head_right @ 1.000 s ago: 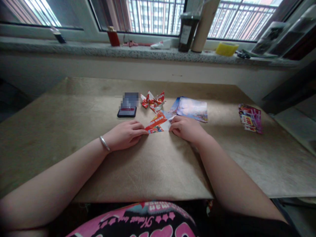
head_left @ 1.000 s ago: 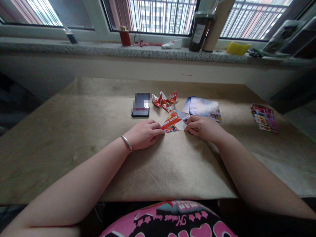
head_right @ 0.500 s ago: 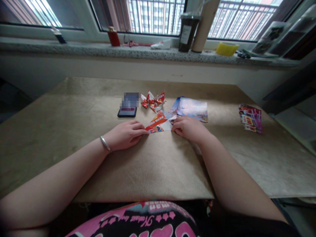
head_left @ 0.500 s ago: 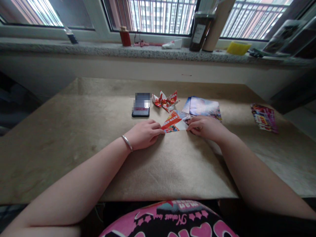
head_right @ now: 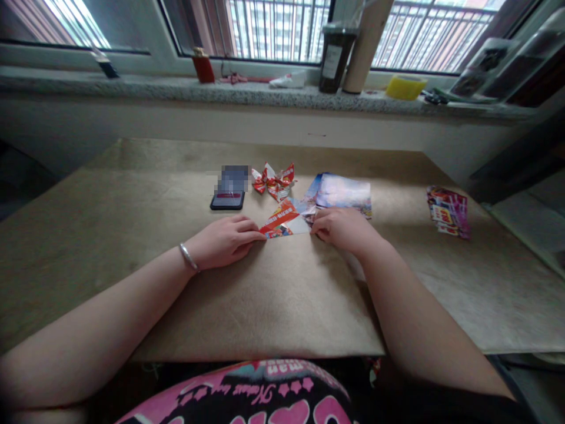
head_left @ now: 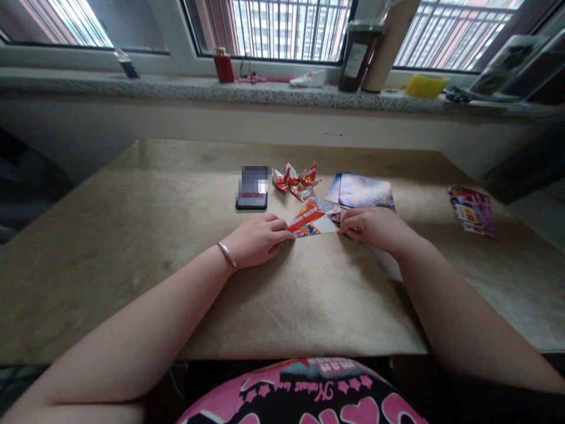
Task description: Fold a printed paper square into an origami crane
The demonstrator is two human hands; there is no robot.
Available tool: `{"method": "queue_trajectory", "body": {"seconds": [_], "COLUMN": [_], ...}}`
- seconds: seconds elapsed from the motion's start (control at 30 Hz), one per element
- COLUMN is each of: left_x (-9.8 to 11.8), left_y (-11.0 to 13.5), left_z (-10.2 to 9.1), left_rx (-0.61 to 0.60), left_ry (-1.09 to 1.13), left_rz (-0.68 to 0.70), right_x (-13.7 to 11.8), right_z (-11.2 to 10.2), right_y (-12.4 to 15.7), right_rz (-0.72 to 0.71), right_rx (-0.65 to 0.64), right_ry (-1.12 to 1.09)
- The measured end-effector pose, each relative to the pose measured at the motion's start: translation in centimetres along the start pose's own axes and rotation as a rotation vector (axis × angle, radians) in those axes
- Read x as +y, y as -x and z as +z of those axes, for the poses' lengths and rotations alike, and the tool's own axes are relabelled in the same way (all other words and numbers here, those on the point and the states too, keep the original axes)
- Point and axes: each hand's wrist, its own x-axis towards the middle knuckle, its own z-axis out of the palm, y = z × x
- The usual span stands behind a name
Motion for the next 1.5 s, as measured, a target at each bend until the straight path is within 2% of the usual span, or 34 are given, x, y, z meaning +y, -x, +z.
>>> {"method": "queue_trajectory", "body": {"seconds": [0.6, 0.9, 0.97, 1.03, 1.1, 1.27, 1.5], "left_x": [0.1, 0.1, 0.1, 0.2, 0.3, 0.8, 0.7], "left_y": [0.0, 0.1, 0.1, 0.1, -0.1, -0.6, -0.7], "left_z": [0.1, 0.1, 0.2, 0.4, 0.5, 0.7, 0.6], "left_rx": [-0.003, 0.011, 0.018, 0.025, 0.026, 0.037, 0.016], "left_ry": [-0.002, 0.009, 0.009, 0.006, 0.001, -0.027, -0.035], "left_rz": [-0.005, -0.005, -0.005, -0.003, -0.002, -0.03, -0.026], "right_x": [0.4, 0.1, -0.3, -1.0, -2.0, -4.4, -4.4], "right_z": [0.0, -0.7, -0.7, -0.5, -0.1, 1.7, 2.3], "right_y": [0.2, 0.4, 0.3, 0.0, -0.4, -1.8, -2.6], "right_rz": [-0.02, 0.03, 0.078, 0.131, 0.07, -0.176, -0.217], "right_rx": [0.0, -0.039, -0.007, 0.086, 0.167, 0.174, 0.124], "right_ry": [0.014, 0.059, 0.084, 0.105, 0.075, -0.033, 0.009]}}
